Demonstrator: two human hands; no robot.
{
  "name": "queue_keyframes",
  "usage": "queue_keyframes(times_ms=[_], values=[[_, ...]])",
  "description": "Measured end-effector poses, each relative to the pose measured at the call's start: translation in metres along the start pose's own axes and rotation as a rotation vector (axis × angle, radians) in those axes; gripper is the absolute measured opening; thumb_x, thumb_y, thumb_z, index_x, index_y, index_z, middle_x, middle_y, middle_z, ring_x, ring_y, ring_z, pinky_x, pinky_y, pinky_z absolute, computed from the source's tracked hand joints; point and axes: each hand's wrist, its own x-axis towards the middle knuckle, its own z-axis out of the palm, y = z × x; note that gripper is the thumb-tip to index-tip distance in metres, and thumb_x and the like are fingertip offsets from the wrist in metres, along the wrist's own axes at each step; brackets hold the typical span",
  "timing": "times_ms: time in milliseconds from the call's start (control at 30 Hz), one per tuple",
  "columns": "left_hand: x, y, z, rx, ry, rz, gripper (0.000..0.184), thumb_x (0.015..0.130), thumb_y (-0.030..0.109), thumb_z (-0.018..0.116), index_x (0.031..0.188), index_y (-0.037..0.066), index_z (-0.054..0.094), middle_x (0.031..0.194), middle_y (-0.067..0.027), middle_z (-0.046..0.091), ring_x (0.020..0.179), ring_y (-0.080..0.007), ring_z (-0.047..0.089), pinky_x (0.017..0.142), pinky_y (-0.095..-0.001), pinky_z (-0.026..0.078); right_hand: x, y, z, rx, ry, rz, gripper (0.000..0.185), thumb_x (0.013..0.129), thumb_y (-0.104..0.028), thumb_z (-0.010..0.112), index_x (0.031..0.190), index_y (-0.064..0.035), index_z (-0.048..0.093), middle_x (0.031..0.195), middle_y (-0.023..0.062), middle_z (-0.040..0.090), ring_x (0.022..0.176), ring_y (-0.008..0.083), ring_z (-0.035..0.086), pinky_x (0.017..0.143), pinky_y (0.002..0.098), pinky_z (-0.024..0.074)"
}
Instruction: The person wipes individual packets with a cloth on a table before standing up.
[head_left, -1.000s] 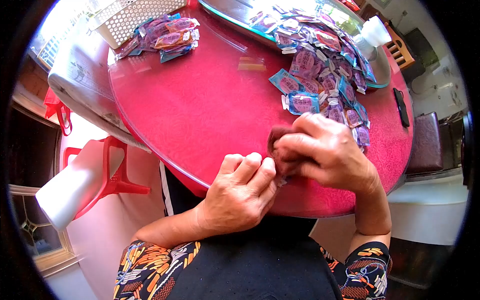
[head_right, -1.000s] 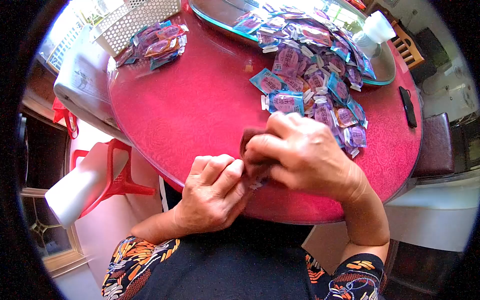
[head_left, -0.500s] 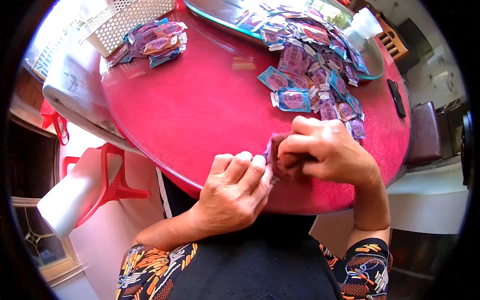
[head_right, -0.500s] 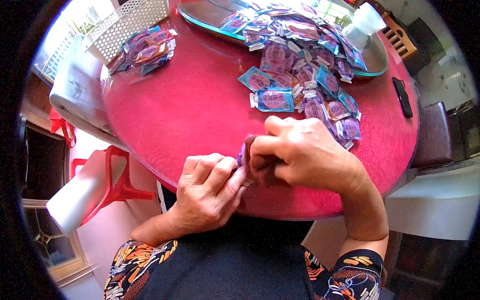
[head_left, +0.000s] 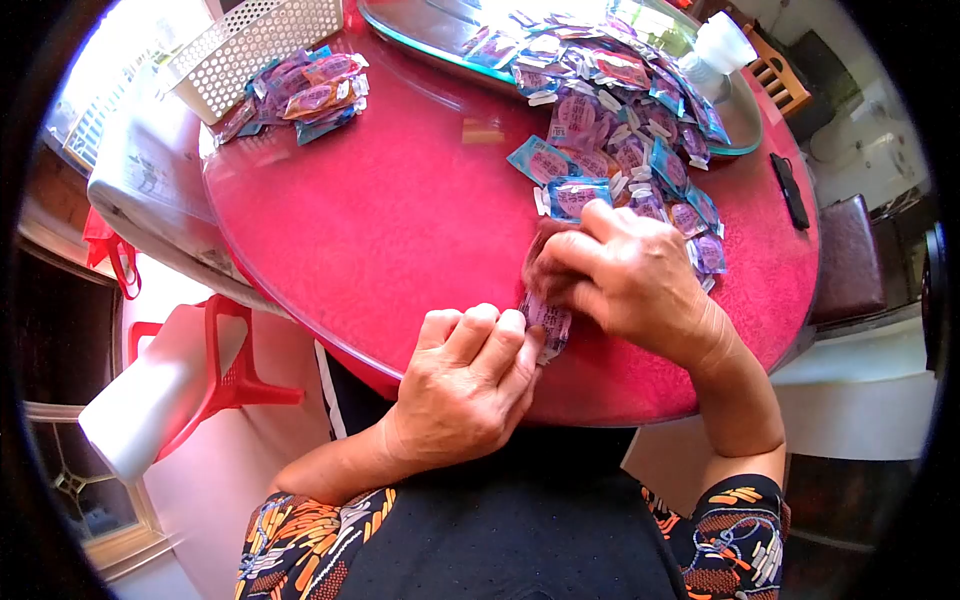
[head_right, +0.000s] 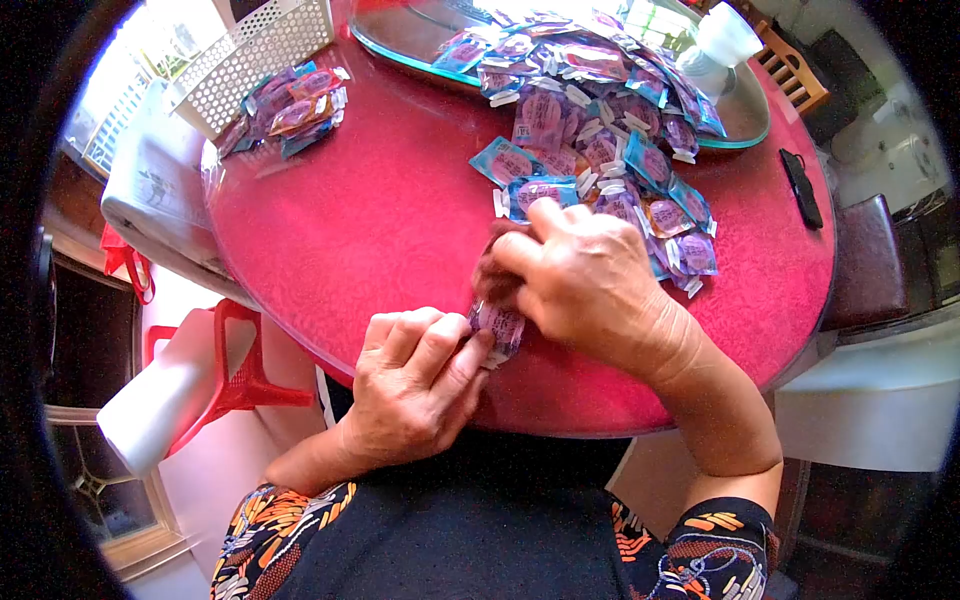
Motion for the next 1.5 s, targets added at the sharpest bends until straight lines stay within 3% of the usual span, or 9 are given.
queue_keyframes(times_ms=[467, 700, 867, 967, 1033, 1133, 1267, 1400, 1500], values=[[-0.001, -0.001, -0.001, -0.141, 0.098, -0.08, 0.042, 0.078, 0.014, 0.087, 0.114, -0.001, 0.072, 0.113, -0.0155, 0.067, 0.1, -0.0347, 0.065, 0.083, -0.0475, 0.051, -0.003, 0.013, -0.019, 0.291, -0.101, -0.116, 0.059, 0.065, -0.026, 0.096, 0.115, -0.0099, 0.068, 0.106, 0.012, 0.067, 0.1, 0.0368, 0.07, 0.083, 0.0462, 0.0565], [0.006, -0.011, -0.018, -0.349, 0.127, -0.268, 0.051, 0.084, 0.011, 0.091, 0.129, 0.0, 0.07, 0.119, -0.0185, 0.072, 0.106, -0.0328, 0.069, 0.093, -0.0415, 0.057, -0.015, 0.024, -0.018, 0.342, -0.078, -0.057, 0.046, 0.072, -0.01, 0.088, 0.113, -0.008, 0.067, 0.106, 0.0127, 0.067, 0.101, 0.0383, 0.07, 0.084, 0.0465, 0.0565], [0.041, -0.041, -0.019, -0.731, -0.042, -0.48, 0.101, 0.081, 0.025, 0.099, 0.161, -0.004, 0.046, 0.134, -0.0199, 0.07, 0.12, -0.0254, 0.069, 0.1, -0.0397, 0.059, -0.013, 0.023, -0.021, 0.384, 0.115, -0.115, 0.038, 0.074, -0.003, 0.086, 0.107, -0.0081, 0.066, 0.1, 0.0125, 0.067, 0.093, 0.0374, 0.071, 0.077, 0.0463, 0.0573], [0.079, -0.042, -0.026, -1.06, -0.227, -0.62, 0.108, 0.079, 0.027, 0.101, 0.162, -0.009, 0.042, 0.141, -0.0226, 0.068, 0.121, -0.0262, 0.071, 0.102, -0.0412, 0.059, -0.012, 0.024, -0.024, 0.421, 0.199, -0.141, 0.034, 0.079, -0.007, 0.085, 0.107, -0.0084, 0.066, 0.097, 0.0132, 0.066, 0.089, 0.038, 0.072, 0.075, 0.0486, 0.0576], [0.097, -0.035, -0.016, -1.472, -0.196, -0.692, 0.084, 0.09, 0.011, 0.092, 0.158, -0.009, 0.048, 0.136, -0.0188, 0.072, 0.115, -0.0239, 0.074, 0.095, -0.0382, 0.063, -0.013, 0.026, -0.025, 0.43, 0.238, -0.145, 0.032, 0.081, -0.009, 0.085, 0.107, -0.0086, 0.066, 0.097, 0.0136, 0.065, 0.088, 0.0384, 0.072, 0.074, 0.0494, 0.0577], [0.118, -0.051, -0.01, -1.495, -0.321, -0.78, 0.053, 0.092, -0.002, 0.084, 0.142, -0.006, 0.066, 0.123, -0.0157, 0.078, 0.104, -0.021, 0.078, 0.087, -0.0335, 0.065, -0.014, 0.033, -0.023, 0.431, 0.289, -0.1, 0.036, 0.079, -0.009, 0.087, 0.108, -0.0089, 0.065, 0.1, 0.0138, 0.066, 0.095, 0.0389, 0.072, 0.078, 0.0496, 0.0575], [0.129, -0.06, 0.004, -1.638, -0.155, -0.745, 0.051, 0.093, -0.002, 0.077, 0.142, -0.007, 0.066, 0.131, -0.0198, 0.076, 0.118, -0.0269, 0.076, 0.109, -0.0411, 0.059, -0.014, 0.043, -0.036, 0.387, 0.305, -0.102, 0.068, 0.068, -0.008, 0.094, 0.129, -0.0105, 0.065, 0.13, 0.0177, 0.065, 0.118, 0.0406, 0.069, 0.099, 0.0507, 0.0572], [0.122, -0.069, 0.003, -1.716, -0.1, -0.787, 0.051, 0.093, 0.003, 0.078, 0.141, -0.009, 0.065, 0.136, -0.0202, 0.073, 0.125, -0.0285, 0.072, 0.116, -0.0448, 0.055, -0.015, 0.043, -0.036, 0.29, 0.379, -0.072, 0.077, 0.065, -0.009, 0.095, 0.135, -0.0129, 0.064, 0.145, 0.0186, 0.061, 0.127, 0.0437, 0.066, 0.105, 0.0526, 0.0545], [0.114, -0.075, 0.006, -1.727, -0.069, -0.783, 0.049, 0.094, 0.005, 0.078, 0.139, -0.008, 0.064, 0.137, -0.0195, 0.072, 0.127, -0.0287, 0.071, 0.118, -0.0464, 0.053, -0.012, 0.046, -0.03, 0.218, 0.357, -0.033, 0.075, 0.067, -0.009, 0.093, 0.135, -0.0174, 0.062, 0.138, 0.016, 0.061, 0.12, 0.0427, 0.067, 0.099, 0.0541, 0.0548]])
